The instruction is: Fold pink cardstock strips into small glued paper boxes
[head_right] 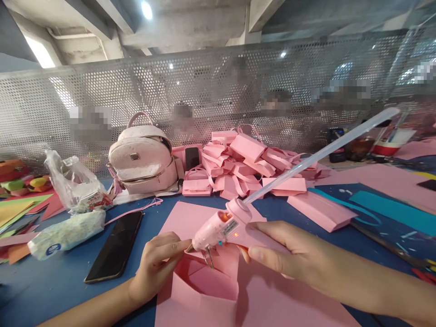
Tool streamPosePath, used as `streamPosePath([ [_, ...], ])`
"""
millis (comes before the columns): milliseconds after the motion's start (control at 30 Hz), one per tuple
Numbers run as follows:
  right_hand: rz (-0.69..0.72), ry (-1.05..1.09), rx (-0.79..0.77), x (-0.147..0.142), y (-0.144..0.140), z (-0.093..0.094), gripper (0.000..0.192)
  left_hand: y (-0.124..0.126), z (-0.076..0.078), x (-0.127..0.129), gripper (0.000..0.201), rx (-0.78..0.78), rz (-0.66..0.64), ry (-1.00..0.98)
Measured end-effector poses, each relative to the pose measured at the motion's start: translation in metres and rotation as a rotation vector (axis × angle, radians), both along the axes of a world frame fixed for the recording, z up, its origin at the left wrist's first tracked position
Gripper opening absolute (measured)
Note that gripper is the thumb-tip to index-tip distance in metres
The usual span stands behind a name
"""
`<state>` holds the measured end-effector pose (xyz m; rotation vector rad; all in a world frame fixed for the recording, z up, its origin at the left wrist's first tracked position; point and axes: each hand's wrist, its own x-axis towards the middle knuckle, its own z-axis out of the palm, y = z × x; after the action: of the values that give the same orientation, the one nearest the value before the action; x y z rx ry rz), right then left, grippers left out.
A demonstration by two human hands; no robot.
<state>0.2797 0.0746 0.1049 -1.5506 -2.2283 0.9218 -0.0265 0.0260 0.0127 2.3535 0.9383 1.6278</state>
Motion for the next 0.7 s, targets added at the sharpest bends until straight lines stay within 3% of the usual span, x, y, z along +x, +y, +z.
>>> streamPosePath([
  [300,-0.117,0.072,0.050,-0.009,-0.010,0.004,0.062,0.001,0.003,0.001,0.028,0.001,0.005,-0.004],
  [433,-0.100,0.053,0.046,-0.007,-0.010,0.005,0.056,0.000,0.003,0.001,0.029,-0.007,0.009,0.006],
  [567,-0.223,0.088,0.103,-0.006,-0.014,0.006,0.056,0.000,0.002,0.001,0.027,-0.021,0.012,0.014],
  [700,-0.233,0.076,0.102,-0.006,-0.020,0.003,0.055,0.000,-0.001,-0.001,0.028,-0.038,0.000,0.016],
])
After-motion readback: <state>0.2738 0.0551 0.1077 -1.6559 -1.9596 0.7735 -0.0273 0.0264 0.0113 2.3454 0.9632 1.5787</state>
